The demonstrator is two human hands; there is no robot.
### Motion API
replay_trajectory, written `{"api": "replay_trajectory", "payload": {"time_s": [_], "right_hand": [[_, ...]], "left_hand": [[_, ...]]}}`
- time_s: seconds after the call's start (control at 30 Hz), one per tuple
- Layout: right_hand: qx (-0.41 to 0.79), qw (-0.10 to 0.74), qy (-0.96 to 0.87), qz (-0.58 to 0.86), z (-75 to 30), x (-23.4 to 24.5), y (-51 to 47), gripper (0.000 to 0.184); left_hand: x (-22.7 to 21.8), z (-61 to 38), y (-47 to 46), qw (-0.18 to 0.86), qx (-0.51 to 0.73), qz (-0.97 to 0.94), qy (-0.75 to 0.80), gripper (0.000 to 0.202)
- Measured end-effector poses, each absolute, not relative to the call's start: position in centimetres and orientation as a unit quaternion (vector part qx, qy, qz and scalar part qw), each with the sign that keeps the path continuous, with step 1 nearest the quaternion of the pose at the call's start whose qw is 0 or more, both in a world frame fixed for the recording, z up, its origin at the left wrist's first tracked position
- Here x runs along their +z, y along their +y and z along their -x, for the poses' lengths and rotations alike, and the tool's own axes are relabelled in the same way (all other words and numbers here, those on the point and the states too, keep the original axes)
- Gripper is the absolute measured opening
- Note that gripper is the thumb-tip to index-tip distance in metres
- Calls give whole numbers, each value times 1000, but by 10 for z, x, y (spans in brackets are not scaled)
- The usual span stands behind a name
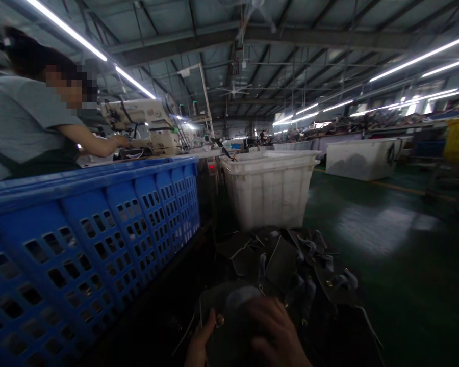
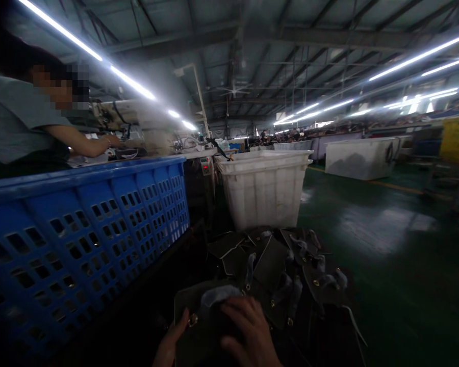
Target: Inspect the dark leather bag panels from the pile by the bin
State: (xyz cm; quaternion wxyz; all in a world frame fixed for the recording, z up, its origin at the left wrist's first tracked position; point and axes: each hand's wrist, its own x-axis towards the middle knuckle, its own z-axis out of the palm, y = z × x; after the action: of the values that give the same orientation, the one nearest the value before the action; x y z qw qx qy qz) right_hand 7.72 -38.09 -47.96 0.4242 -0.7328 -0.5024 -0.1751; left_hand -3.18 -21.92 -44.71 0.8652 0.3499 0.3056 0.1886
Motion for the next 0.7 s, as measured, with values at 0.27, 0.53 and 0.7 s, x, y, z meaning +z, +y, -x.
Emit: {"api": "replay_trajectory", "payload": {"time_s": [0.27,0.53,0.7], "right_hand": [[273,752,-192,569,-123,-476,-424,48],[135,761,-279,570,-129,-458,-448,20],[79,712,-341,609,-131,-451,-449,21]], "left_hand": [[-467,42,-214,835,192,-451,249,40],[-467,36,-189,642,236,-729,-20,20],[-464,30,-190,511,302,-804,38,14]]}}
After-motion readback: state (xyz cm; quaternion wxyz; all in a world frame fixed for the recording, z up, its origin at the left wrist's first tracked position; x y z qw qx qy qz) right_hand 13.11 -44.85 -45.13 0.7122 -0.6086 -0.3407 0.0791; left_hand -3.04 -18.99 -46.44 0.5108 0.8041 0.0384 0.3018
